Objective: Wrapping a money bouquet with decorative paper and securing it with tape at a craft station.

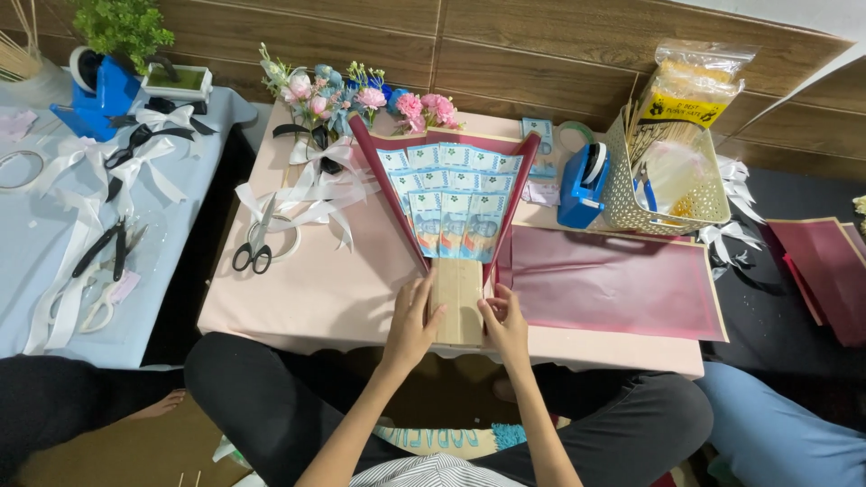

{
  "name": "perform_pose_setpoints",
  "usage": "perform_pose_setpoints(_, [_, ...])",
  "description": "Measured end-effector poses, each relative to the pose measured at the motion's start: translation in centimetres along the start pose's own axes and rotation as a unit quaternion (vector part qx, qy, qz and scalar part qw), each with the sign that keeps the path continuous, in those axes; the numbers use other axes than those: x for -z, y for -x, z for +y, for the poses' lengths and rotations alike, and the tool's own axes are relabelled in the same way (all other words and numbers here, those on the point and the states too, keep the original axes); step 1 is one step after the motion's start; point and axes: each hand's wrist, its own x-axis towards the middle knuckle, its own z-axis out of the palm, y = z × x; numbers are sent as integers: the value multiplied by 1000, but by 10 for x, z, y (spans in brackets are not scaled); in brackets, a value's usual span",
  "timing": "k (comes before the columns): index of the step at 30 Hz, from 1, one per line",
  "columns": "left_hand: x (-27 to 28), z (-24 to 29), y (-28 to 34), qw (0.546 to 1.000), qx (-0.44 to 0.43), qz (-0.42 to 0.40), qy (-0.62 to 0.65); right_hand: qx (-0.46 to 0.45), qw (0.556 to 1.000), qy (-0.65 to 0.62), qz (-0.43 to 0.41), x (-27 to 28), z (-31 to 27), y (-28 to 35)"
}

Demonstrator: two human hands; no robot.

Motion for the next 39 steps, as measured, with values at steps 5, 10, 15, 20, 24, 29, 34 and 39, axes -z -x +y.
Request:
perform_pose_setpoints(5, [-2, -6, 1, 961, 199, -74, 175, -43, 997, -46, -44, 1, 2, 0])
perform_pose_setpoints(10, [25, 13, -2, 903, 242, -62, 350, -69, 985, -137, -82, 8, -25, 16])
perform_pose_setpoints(15, [32, 16, -2, 884, 225, -55, 406, -56, 968, -222, -107, 9, -50, 30])
perform_pose_setpoints(20, [23, 4, -2, 872, 217, -50, 437, -76, 945, -272, -165, 6, -48, 23])
perform_pose_setpoints(24, [19, -8, -8, 862, 198, -46, 464, -98, 924, -302, -213, 6, -75, 25])
perform_pose_setpoints(29, [29, -4, -20, 871, 199, -76, 442, -81, 917, -315, -230, 0, -62, 5])
perform_pose_setpoints(34, [25, -19, -34, 900, 193, -103, 376, -70, 915, -321, -232, -6, -62, -22])
perform_pose_setpoints(39, [18, -17, -43, 941, 188, -79, 272, -76, 919, -309, -235, -12, -62, -53])
